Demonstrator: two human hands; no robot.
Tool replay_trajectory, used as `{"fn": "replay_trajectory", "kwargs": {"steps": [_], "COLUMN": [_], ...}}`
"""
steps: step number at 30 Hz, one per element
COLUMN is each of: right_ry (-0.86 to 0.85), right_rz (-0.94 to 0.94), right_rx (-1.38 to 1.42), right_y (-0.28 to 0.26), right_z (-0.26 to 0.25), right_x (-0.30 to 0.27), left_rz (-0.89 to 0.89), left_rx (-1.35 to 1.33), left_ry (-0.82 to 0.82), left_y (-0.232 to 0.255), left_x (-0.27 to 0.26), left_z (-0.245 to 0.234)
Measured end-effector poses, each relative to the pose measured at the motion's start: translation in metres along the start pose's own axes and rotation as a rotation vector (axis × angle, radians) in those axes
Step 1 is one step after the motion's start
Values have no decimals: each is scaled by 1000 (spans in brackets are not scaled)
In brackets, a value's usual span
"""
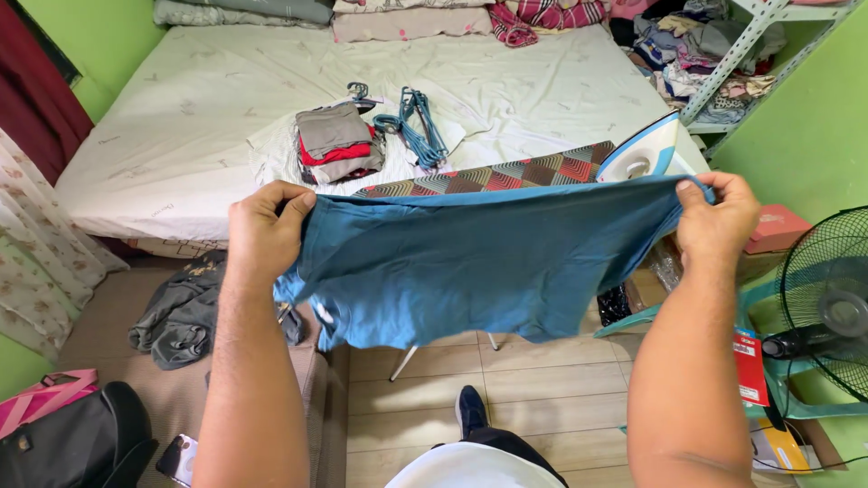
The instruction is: The person irons a green shirt on an ironing board, smoothing the fabric with a steam iron. After finishing, they hang the shirt on a hanger in a wardrobe. The person then irons a blue t-shirt, smoothing it out and using the iron to remove wrinkles.
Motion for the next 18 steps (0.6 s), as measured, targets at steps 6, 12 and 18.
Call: {"fn": "replay_trajectory", "kwargs": {"steps": [6, 12, 18], "right_ry": [-7, 45, -38], "right_rz": [76, 155, 609], "right_rx": [-113, -233, 27], "right_y": [46, 125, 249], "right_z": [22, 48, 113], "right_x": [-5, 7, -4], "left_rz": [-229, -436, -234], "left_rx": [-323, -224, 580], "left_ry": [-176, -345, -508], "left_y": [-68, -116, -123], "left_x": [-1, 18, 25], "left_z": [69, 127, 190]}}
Point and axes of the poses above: each hand's wrist, its own x-axis towards the middle knuckle, its own z-axis out of the palm, y = z × x, the point moved 10 cm from there along x, towards the middle knuckle, and after that the axes turned 9 degrees about x, right-handed, at the moved point
